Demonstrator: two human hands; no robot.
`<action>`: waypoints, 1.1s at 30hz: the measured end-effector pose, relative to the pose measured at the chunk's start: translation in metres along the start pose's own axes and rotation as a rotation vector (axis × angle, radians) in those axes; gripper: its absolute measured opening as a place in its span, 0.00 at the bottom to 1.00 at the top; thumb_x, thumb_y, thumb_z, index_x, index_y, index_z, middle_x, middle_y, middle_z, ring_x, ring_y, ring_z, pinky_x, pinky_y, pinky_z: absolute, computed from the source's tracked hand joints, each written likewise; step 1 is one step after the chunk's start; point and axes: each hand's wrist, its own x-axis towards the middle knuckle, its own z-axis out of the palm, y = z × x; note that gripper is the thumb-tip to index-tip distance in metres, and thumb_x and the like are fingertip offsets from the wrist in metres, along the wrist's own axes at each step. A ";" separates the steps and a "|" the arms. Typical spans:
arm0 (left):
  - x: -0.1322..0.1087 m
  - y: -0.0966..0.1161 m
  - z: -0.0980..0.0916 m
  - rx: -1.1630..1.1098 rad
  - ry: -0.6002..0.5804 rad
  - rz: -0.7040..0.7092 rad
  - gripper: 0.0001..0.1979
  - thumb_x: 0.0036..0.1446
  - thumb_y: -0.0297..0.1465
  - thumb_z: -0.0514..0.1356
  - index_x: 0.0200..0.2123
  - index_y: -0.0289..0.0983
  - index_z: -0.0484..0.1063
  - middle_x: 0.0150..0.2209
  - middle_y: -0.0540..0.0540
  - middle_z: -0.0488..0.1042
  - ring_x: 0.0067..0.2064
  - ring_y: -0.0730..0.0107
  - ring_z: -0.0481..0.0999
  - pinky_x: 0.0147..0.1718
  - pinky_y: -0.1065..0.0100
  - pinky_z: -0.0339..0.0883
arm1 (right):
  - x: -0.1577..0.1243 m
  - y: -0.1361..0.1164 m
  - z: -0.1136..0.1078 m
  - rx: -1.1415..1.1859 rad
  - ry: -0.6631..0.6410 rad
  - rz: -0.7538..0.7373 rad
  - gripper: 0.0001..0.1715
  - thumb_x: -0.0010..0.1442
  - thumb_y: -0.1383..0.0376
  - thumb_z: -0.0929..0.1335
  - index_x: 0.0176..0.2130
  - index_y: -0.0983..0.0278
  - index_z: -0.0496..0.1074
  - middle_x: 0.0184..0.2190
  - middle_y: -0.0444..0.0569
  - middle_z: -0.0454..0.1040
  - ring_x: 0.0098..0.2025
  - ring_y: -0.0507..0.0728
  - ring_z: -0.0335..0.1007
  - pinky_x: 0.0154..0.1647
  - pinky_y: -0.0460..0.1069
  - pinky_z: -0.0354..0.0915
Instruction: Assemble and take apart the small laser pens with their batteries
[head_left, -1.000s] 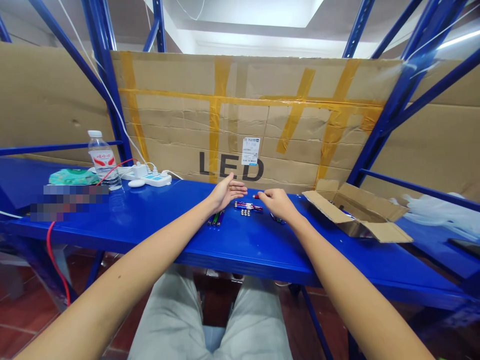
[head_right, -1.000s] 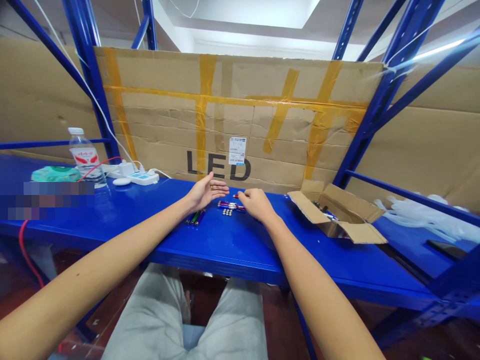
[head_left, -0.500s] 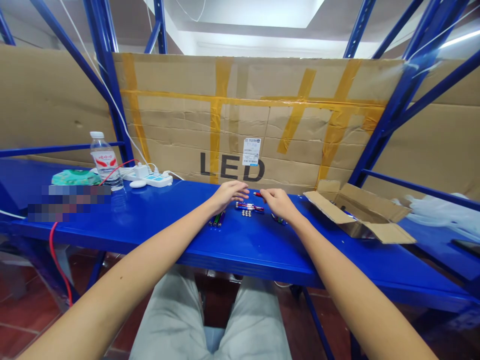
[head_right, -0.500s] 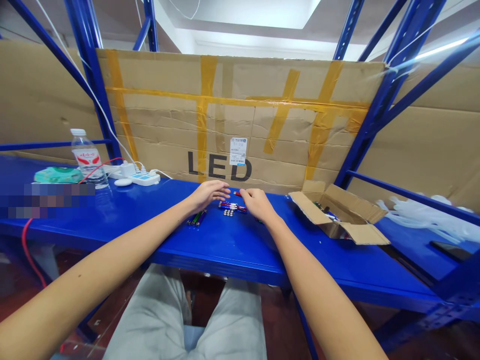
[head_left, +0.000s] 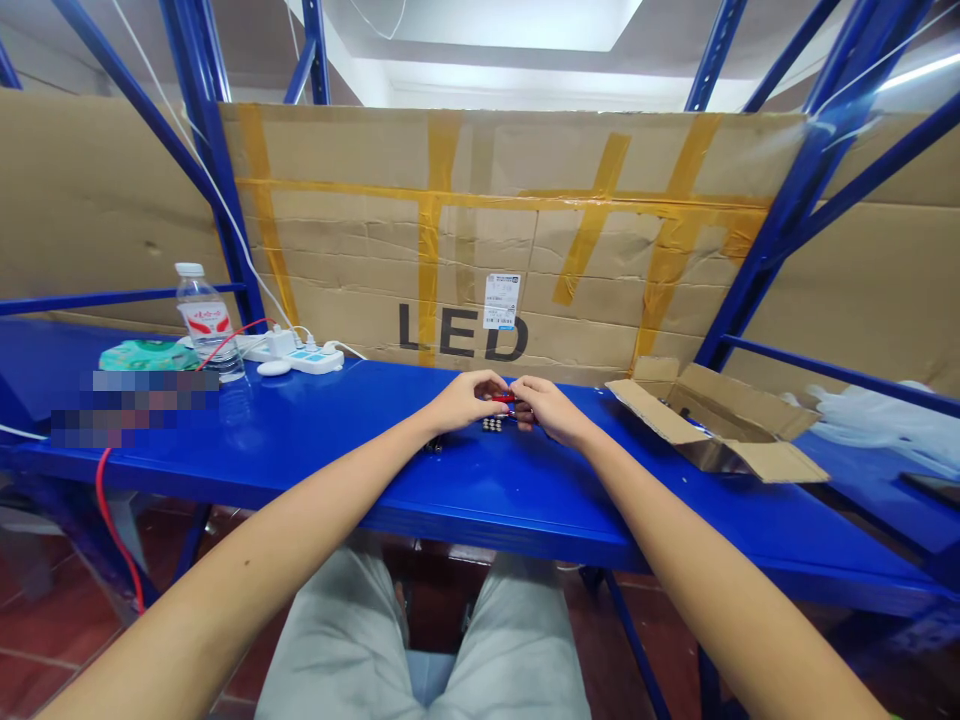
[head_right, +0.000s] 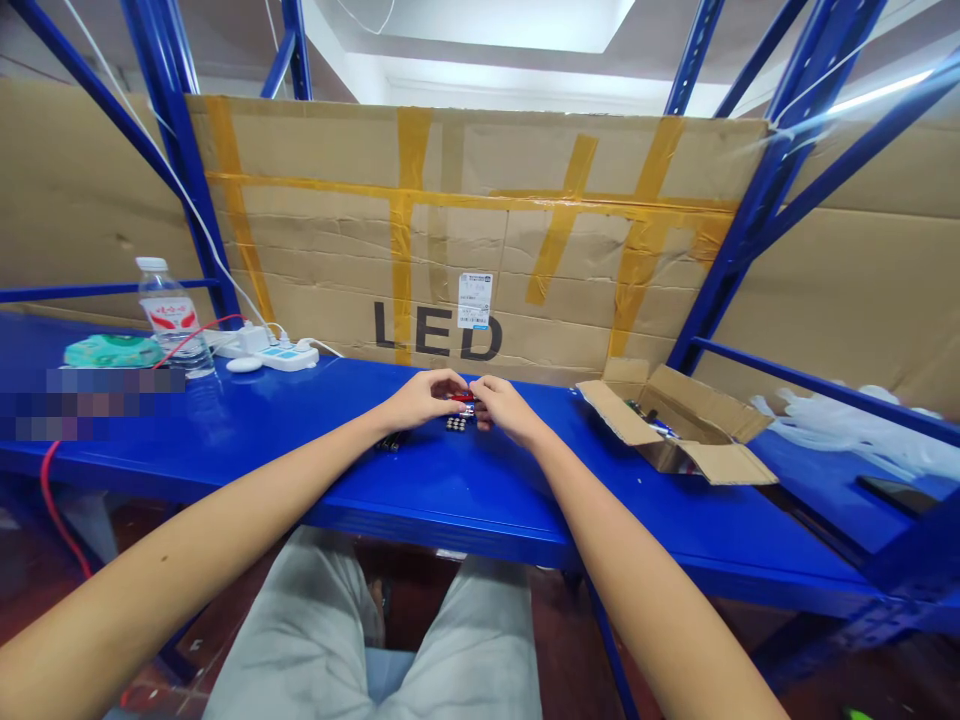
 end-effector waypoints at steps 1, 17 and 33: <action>0.000 0.000 0.000 0.021 0.011 0.004 0.14 0.48 0.29 0.67 0.39 0.32 0.73 0.36 0.45 0.78 0.36 0.70 0.75 0.39 0.67 0.68 | 0.000 -0.001 -0.001 0.026 -0.006 0.001 0.23 0.53 0.50 0.71 0.31 0.61 0.57 0.17 0.34 0.51 0.19 0.47 0.48 0.20 0.45 0.53; -0.001 -0.007 -0.007 0.465 0.245 -0.035 0.05 0.56 0.30 0.61 0.35 0.35 0.75 0.34 0.47 0.78 0.37 0.67 0.76 0.38 0.68 0.66 | 0.015 0.022 -0.030 -0.764 0.148 -0.266 0.07 0.58 0.67 0.64 0.39 0.62 0.62 0.25 0.41 0.70 0.28 0.53 0.66 0.32 0.48 0.60; 0.033 -0.042 -0.023 0.560 0.078 -0.263 0.05 0.52 0.29 0.63 0.31 0.35 0.79 0.33 0.45 0.80 0.36 0.66 0.76 0.38 0.67 0.67 | 0.044 0.042 -0.036 -1.102 0.197 -0.219 0.05 0.60 0.68 0.66 0.33 0.64 0.73 0.33 0.50 0.78 0.35 0.54 0.70 0.35 0.46 0.58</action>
